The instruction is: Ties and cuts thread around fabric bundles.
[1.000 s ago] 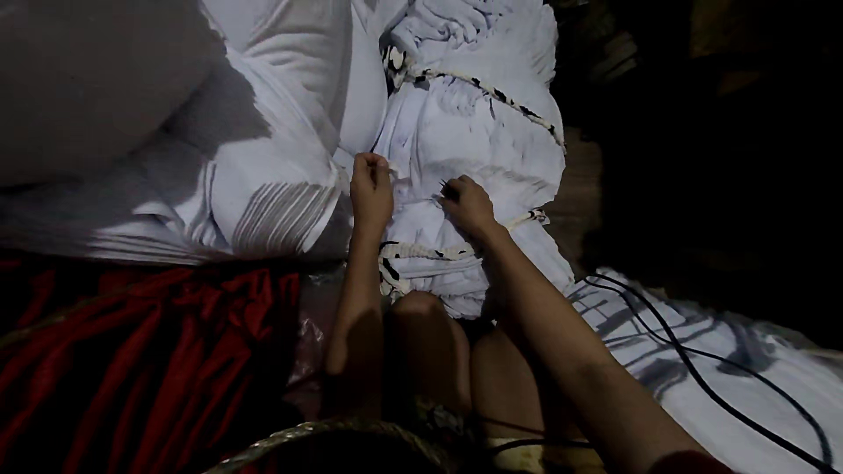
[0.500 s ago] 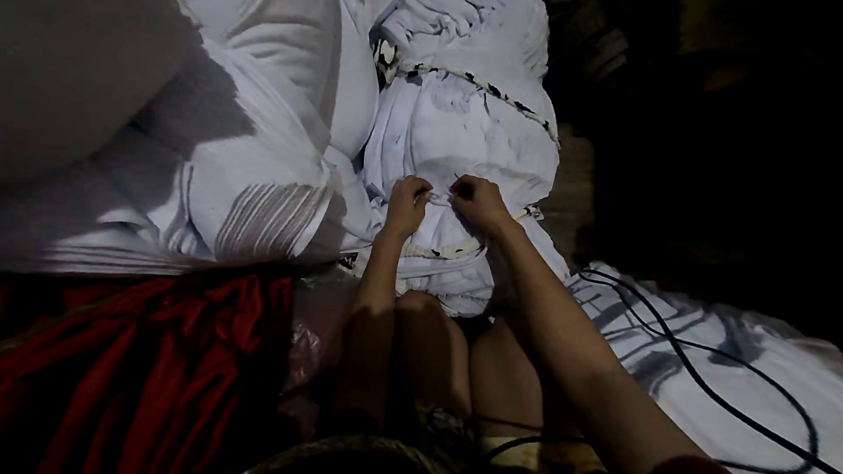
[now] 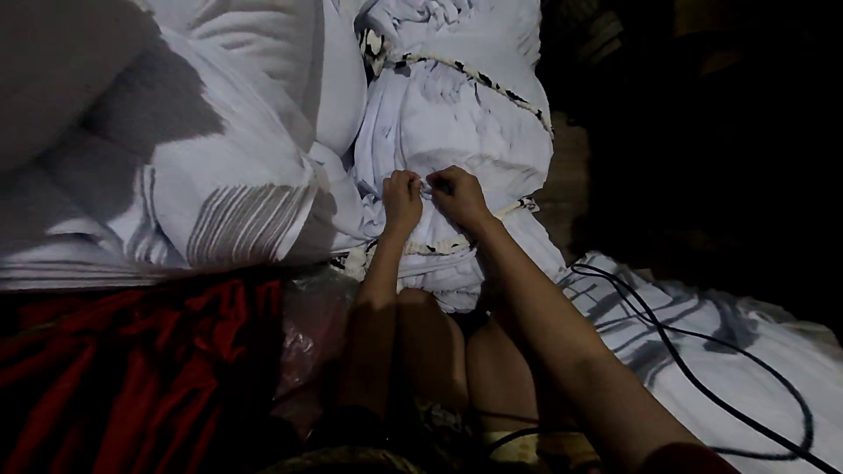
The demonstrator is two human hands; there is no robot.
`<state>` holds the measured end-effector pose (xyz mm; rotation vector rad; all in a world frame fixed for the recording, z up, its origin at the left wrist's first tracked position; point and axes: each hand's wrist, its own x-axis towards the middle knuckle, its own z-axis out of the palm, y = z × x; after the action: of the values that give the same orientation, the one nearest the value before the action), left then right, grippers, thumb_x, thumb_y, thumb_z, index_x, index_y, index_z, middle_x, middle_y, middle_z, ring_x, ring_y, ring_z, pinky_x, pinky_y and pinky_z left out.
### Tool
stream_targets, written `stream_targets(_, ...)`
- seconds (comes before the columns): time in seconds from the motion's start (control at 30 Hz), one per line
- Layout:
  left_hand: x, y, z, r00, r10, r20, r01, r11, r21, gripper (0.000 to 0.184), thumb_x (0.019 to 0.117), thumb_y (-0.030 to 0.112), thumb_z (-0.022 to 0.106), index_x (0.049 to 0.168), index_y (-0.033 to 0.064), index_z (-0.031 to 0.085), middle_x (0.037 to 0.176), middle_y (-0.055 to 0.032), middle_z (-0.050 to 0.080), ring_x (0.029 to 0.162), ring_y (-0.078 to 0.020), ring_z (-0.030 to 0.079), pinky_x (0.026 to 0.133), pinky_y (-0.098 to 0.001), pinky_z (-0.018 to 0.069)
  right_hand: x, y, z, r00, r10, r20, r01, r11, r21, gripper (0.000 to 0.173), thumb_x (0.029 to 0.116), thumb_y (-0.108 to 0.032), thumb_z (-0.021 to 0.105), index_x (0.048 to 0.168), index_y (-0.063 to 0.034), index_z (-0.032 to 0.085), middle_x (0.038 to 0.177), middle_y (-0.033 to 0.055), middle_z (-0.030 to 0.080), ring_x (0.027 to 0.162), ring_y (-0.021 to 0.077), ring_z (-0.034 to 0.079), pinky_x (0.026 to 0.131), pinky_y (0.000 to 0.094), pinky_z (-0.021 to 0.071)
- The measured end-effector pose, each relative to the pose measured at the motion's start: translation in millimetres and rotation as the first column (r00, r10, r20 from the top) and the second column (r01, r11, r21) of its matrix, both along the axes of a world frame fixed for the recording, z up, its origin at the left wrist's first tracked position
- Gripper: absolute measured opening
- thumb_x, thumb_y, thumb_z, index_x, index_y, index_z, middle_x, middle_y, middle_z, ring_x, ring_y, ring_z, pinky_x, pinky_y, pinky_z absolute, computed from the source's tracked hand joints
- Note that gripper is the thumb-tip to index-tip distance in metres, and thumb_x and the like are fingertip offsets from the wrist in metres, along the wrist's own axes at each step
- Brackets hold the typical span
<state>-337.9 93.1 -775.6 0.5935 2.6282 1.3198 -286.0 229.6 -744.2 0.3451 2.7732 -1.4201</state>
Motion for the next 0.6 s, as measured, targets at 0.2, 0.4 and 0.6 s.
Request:
stream_targets(0.2,2,-5,3,0.996,-0.061,0.066,0.056,0.995,0.079,0.021,0.1043,0.006,0.051,0.116,-0.0071,0.063,0.114,-0.0252,0.063,0.112,-0.0385,0.058,0.098,-0.0501,0.0471,-3,5,-2,0.999,-0.034,0.042,0.041,0.983,-0.180,0.024,0.0940,-0.004,0.065,0.116,0.0024,0.070,0.115,0.0193,0.065,0.102,0.0294,0.064,0.091,0.0480,0.0530)
stream_targets(0.4,14,1,31,0.993,-0.084,0.088,0.090,0.994,-0.065,0.019,0.1050,0.005,0.050,0.115,-0.0073,0.061,0.108,-0.0266,0.062,0.104,-0.0416,0.059,0.093,-0.0539,0.0488,-5,2,-2,0.997,0.005,0.078,0.001,0.997,-0.079,0.025,0.0919,-0.017,0.074,0.108,0.0016,0.072,0.114,0.0196,0.063,0.102,0.0340,0.063,0.087,0.0561,0.0520)
stream_targets(0.6,4,-27,51,0.995,-0.001,0.102,0.007,0.999,-0.053,0.034,0.1069,0.008,0.046,0.135,-0.0108,0.049,0.134,-0.0311,0.055,0.124,-0.0409,0.057,0.105,-0.0509,0.0467,-8,-1,8,0.987,0.095,0.128,-0.093,0.995,-0.021,0.019,0.0980,-0.012,0.064,0.111,-0.0006,0.072,0.118,0.0208,0.060,0.105,0.0353,0.062,0.088,0.0565,0.0515)
